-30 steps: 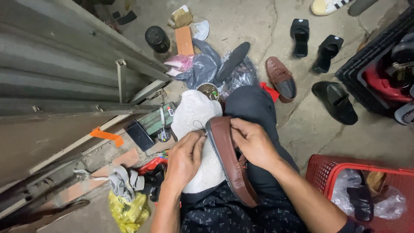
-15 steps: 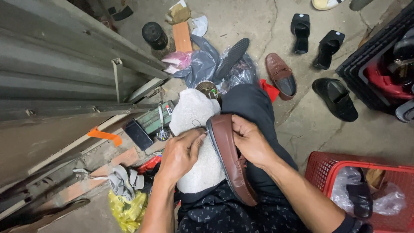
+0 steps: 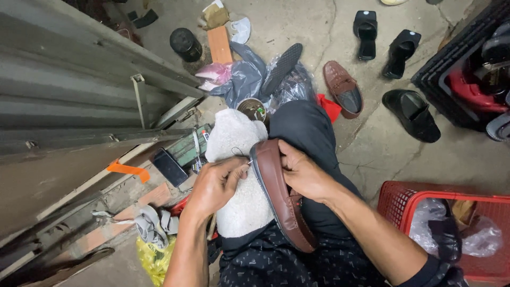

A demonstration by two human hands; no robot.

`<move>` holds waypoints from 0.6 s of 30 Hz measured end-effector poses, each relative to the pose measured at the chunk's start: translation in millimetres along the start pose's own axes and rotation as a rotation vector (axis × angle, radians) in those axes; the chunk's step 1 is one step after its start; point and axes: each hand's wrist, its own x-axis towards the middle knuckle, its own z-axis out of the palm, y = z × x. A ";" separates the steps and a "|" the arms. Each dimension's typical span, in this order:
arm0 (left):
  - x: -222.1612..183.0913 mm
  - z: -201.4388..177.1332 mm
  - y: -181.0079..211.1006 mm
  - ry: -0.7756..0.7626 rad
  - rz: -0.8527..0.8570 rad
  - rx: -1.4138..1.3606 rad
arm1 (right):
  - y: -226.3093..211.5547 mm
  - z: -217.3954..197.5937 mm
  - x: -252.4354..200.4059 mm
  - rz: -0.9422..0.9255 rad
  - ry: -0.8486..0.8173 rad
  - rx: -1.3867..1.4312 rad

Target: Hand-stitching a leather shoe sole to the upper using a needle and thread

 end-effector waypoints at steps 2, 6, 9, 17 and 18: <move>-2.9 6.2 -1.7 0.009 -0.004 0.012 | -4.7 0.3 -3.6 0.015 -0.024 -0.005; -12.7 21.2 -6.4 0.015 -0.088 0.149 | -20.1 -0.7 -14.2 -0.069 0.007 -0.380; -17.0 22.1 5.1 0.017 -0.178 0.274 | -31.4 -2.9 -26.7 -0.157 0.125 -0.852; -8.3 26.9 11.7 -0.042 -0.285 0.224 | -63.1 -17.4 -40.6 -0.473 0.084 -1.231; -6.4 26.6 11.4 -0.063 -0.277 0.193 | -75.7 -17.2 -39.6 -0.466 0.024 -1.236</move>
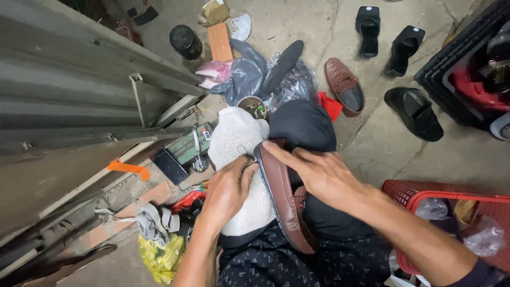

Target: Hand-stitching a leather shoe sole to the upper using a needle and thread

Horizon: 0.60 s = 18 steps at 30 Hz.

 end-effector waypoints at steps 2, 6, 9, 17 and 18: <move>3.3 0.8 -0.5 -0.021 0.012 -0.030 | 0.0 -13.9 7.4 -0.029 -0.051 0.004; 7.4 3.3 -4.9 -0.014 0.030 -0.026 | 1.7 -26.2 14.4 -0.073 -0.048 0.055; 7.5 1.9 -5.0 -0.030 -0.009 0.009 | -7.4 -29.7 20.8 -0.075 -0.063 0.097; 2.3 3.6 0.1 -0.019 -0.127 0.098 | 9.3 -12.7 13.3 -0.119 -0.046 0.076; 1.0 3.4 0.9 -0.010 -0.153 0.117 | 12.0 -9.3 12.6 -0.134 -0.030 0.061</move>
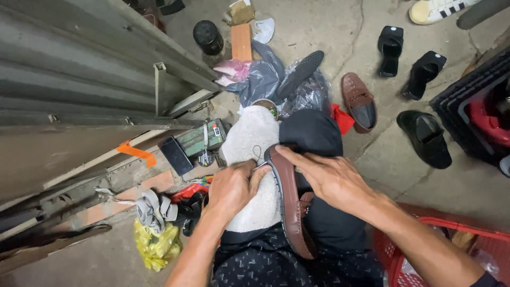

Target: Hand-stitching a leather shoe sole to the upper using a needle and thread

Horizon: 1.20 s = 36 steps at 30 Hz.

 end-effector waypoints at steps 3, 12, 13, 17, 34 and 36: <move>-3.4 -1.8 4.2 0.017 -0.049 0.051 | 1.8 3.0 -2.9 -0.021 0.033 -0.044; -12.3 -13.4 6.3 0.021 -0.191 0.112 | 3.3 4.0 10.0 -0.232 0.059 -0.510; -12.4 -17.2 9.7 0.027 -0.199 0.110 | 7.2 8.7 16.9 -0.312 0.043 -0.544; -17.1 -12.2 3.6 0.037 -0.228 0.090 | 8.7 9.7 34.9 -0.323 -0.059 -0.448; -45.4 1.8 -31.5 0.313 0.128 -0.428 | -2.6 -20.3 -34.2 0.308 -0.051 -0.150; -32.5 -12.3 -6.0 0.209 0.053 -0.421 | -5.6 -23.4 -41.3 0.268 0.011 0.198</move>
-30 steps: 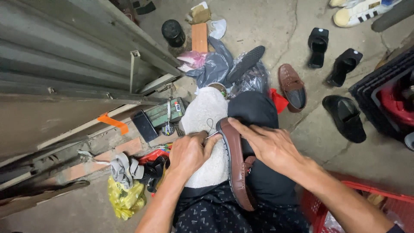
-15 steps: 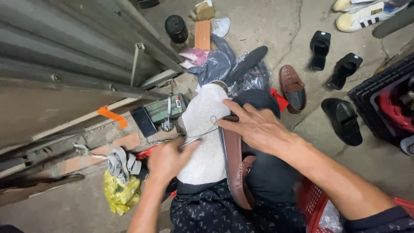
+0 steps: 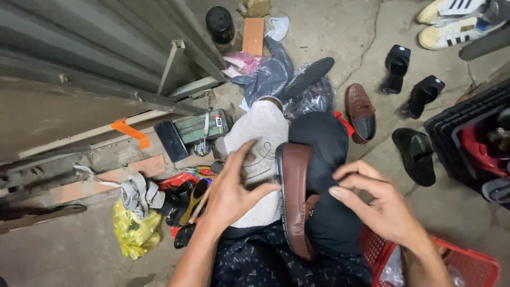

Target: Hand-stitching a leather shoe sole to the upper using a needle and thread

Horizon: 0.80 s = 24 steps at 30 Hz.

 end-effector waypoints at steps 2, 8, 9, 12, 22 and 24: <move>13.8 6.7 15.7 -0.096 -0.085 0.022 | 2.5 5.3 -2.2 -0.040 0.025 0.356; 27.9 20.3 24.4 -0.210 -0.154 0.166 | 19.4 54.7 8.8 -0.291 0.107 1.319; 27.3 22.2 21.5 -0.193 -0.149 0.196 | 27.3 60.1 3.7 -0.126 0.183 1.224; 28.7 22.5 20.5 -0.169 -0.145 0.231 | 99.6 69.4 -58.5 0.294 0.307 0.919; 22.4 6.2 -1.4 -0.173 -0.060 -0.246 | 100.4 6.2 -80.5 0.803 0.314 -0.229; 10.8 0.5 -15.4 -0.052 0.037 -0.216 | 91.6 17.0 -74.8 0.510 0.449 -0.433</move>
